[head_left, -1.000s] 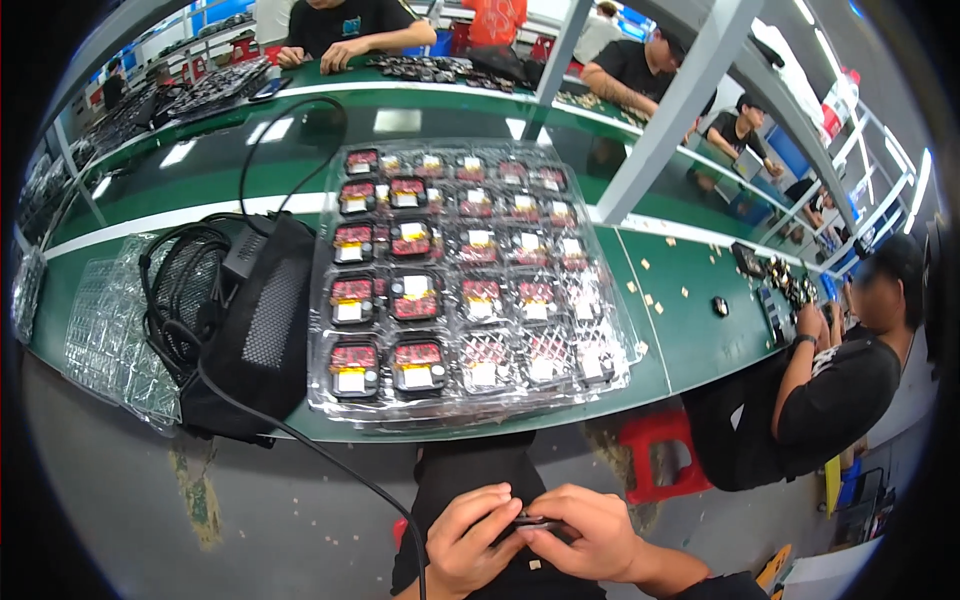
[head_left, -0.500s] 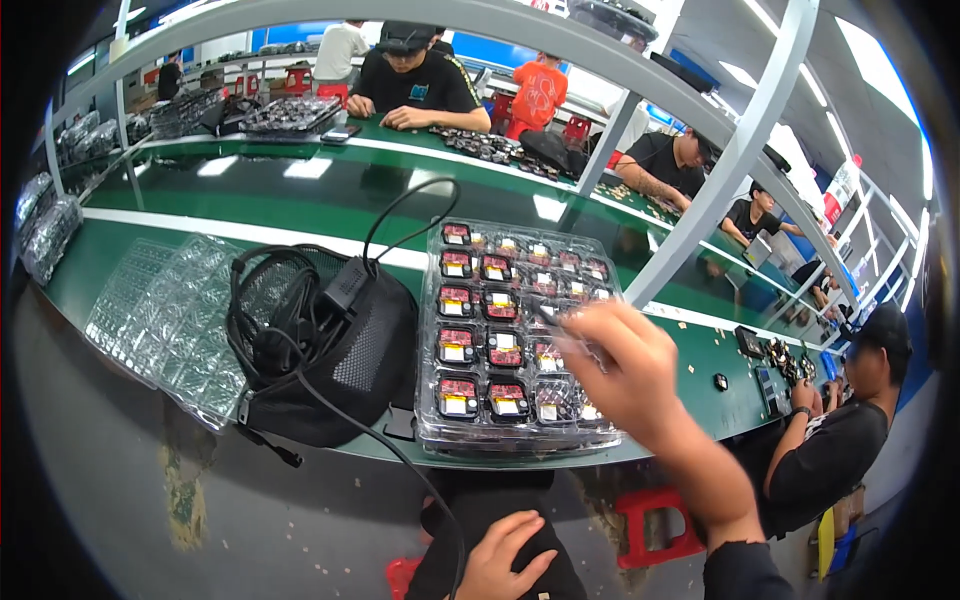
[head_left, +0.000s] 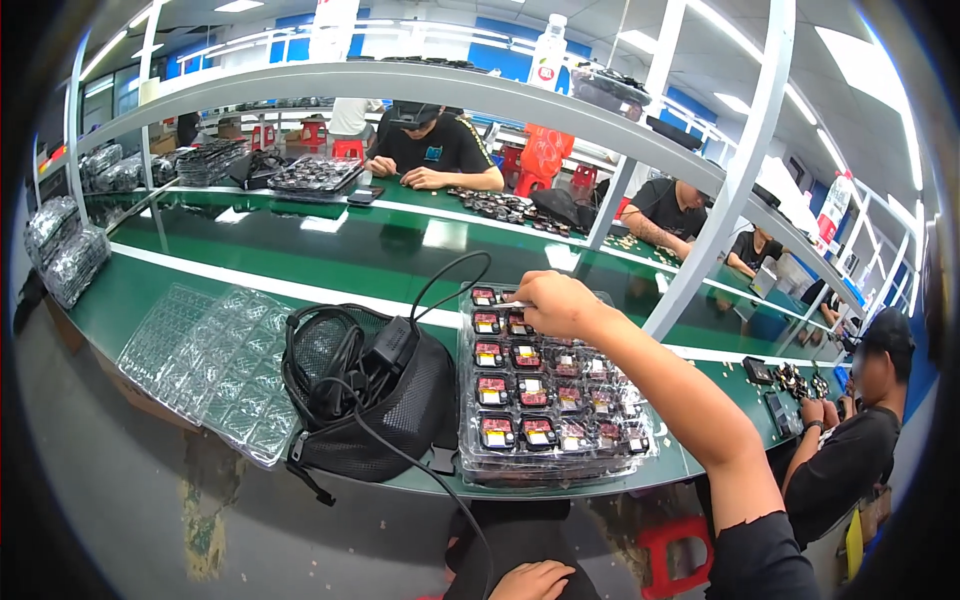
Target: Manually assemble and inspect small electronic memory cards and components at a production workbench.
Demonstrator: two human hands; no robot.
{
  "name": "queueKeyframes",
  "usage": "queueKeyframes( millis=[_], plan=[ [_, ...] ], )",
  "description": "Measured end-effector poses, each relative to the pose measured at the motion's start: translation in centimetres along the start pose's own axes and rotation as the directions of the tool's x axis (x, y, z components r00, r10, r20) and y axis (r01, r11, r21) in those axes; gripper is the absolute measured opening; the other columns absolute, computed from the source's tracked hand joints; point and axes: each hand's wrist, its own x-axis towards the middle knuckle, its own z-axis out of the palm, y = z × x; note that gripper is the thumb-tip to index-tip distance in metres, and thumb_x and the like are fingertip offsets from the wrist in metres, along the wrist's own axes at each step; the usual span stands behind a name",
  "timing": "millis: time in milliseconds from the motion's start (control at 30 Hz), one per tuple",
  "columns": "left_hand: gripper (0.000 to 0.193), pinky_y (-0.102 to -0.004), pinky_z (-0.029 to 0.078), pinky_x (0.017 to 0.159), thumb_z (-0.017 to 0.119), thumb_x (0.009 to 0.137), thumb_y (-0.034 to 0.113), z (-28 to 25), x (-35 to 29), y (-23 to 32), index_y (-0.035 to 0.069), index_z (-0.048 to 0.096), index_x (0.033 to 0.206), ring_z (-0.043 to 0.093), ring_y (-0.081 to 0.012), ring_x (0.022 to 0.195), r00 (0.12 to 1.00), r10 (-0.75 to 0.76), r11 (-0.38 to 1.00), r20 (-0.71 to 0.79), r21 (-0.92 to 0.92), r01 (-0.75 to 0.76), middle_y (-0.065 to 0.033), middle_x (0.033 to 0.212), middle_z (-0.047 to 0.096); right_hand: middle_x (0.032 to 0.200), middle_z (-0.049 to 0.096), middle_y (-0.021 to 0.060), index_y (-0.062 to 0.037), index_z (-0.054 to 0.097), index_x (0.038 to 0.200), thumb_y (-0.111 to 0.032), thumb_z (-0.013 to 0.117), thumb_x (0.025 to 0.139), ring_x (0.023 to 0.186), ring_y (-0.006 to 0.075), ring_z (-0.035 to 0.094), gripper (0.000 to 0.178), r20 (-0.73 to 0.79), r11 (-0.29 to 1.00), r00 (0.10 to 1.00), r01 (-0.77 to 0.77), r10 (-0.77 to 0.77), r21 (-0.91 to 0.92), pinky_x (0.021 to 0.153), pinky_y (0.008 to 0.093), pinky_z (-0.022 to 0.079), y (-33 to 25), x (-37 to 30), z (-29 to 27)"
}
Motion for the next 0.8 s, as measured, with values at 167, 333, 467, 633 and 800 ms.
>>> queueKeyframes(
  millis=[167,333,467,633,800],
  plan=[
    [0.021,-0.0417,0.051,0.085,0.064,0.091,0.018,-0.2,0.1,0.1,0.007,0.069,0.108,0.065,-0.0320,0.098,1.000,0.023,1.000,0.017,-0.005,-0.023,-0.0112,0.104,0.068,0.123,0.061,0.0134,-0.0113,0.070,0.125,-0.009,0.058,0.083,0.119,0.0332,0.059,0.044,0.120,0.995,0.988,-0.099,0.099,0.000,0.102,0.0426,0.047,-0.9,-0.5,-0.8],
    [0.019,-0.0426,0.052,0.083,0.064,0.091,0.017,-0.2,0.4,0.3,0.007,0.069,0.107,0.065,-0.0339,0.095,0.998,0.055,0.998,-0.001,-0.020,-0.055,-0.0124,0.101,0.068,0.123,0.060,0.0193,-0.0101,0.067,0.128,-0.015,0.057,0.091,0.117,0.0380,0.060,0.039,-0.034,0.994,0.996,-0.079,0.082,0.072,0.102,0.0454,0.048,0.3,-2.3,-2.4],
    [0.018,-0.0438,0.053,0.081,0.064,0.091,0.016,-0.4,0.2,0.4,0.007,0.069,0.105,0.066,-0.0355,0.093,0.999,0.023,0.998,-0.049,-0.057,-0.025,-0.0134,0.101,0.068,0.115,0.059,0.0251,-0.0020,0.062,0.126,-0.021,0.058,0.095,0.111,0.0398,0.058,0.036,-0.521,0.946,0.793,-0.215,0.315,0.244,0.097,0.0466,0.045,3.1,-6.7,-3.7],
    [0.018,-0.0443,0.053,0.081,0.064,0.091,0.016,-1.2,0.3,0.2,0.006,0.069,0.105,0.066,-0.0365,0.093,0.999,0.025,0.995,-0.043,-0.098,-0.029,-0.0138,0.101,0.068,0.105,0.064,0.0287,0.0006,0.064,0.112,-0.016,0.058,0.093,0.100,0.0473,0.061,0.026,-0.414,0.824,0.738,-0.564,0.532,0.053,0.090,0.0536,0.049,15.3,-18.6,1.5],
    [0.024,-0.0430,0.052,0.090,0.065,0.091,0.016,-2.7,-1.2,1.1,0.004,0.068,0.111,0.064,-0.0369,0.102,0.994,0.017,0.987,0.104,-0.160,0.000,-0.0164,0.108,0.067,0.096,0.073,0.0202,-0.0049,0.072,0.111,-0.022,0.075,0.081,0.096,0.0378,0.070,0.034,-0.075,0.686,0.683,-0.716,0.727,0.129,0.088,0.0452,0.055,12.6,-26.0,7.3]
  ],
)
